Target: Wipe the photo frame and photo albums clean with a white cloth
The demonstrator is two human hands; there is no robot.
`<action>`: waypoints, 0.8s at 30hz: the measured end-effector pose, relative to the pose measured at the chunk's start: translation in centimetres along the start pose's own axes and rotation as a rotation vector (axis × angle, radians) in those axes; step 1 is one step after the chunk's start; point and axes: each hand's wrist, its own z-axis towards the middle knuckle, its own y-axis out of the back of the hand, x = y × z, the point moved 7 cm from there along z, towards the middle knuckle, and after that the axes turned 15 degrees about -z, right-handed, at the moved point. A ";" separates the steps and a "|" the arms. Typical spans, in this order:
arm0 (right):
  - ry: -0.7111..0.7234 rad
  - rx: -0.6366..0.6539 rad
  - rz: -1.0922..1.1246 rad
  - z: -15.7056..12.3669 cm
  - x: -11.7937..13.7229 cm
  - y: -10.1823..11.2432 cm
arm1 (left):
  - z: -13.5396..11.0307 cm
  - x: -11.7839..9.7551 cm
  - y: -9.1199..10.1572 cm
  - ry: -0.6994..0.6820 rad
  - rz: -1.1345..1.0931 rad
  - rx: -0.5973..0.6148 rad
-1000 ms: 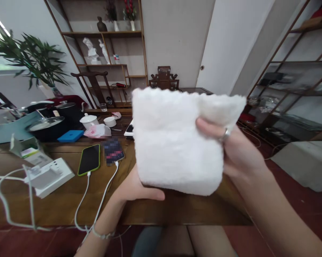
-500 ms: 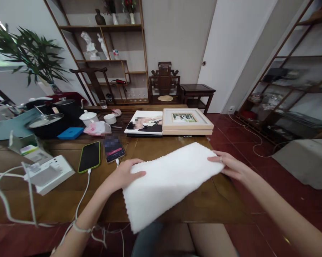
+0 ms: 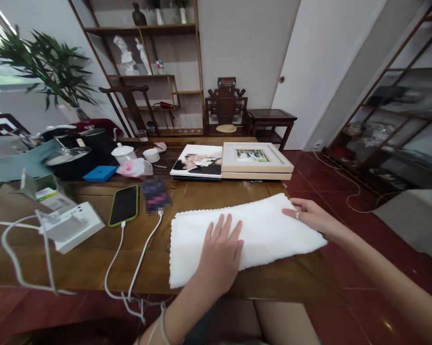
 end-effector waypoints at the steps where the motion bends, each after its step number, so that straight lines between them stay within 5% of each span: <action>1: -0.010 -0.008 -0.008 -0.4 0.3 0.2 | 0.0 -0.3 -0.6 0.034 0.007 -0.008; 8: -0.056 -0.110 0.129 -2.7 4.2 2.4 | 0.4 -1.0 -2.2 0.010 0.003 -0.031; 12: 0.001 -0.161 0.179 -2.4 8.5 1.1 | 0.6 -1.3 -2.3 -0.001 0.000 -0.002; 19: 0.201 0.008 0.093 -0.9 16.1 -5.8 | -1.9 0.8 1.4 0.087 -0.050 0.019; 24: 0.319 0.232 -0.055 -0.3 18.0 -12.5 | -4.3 3.0 2.7 0.123 -0.318 -0.050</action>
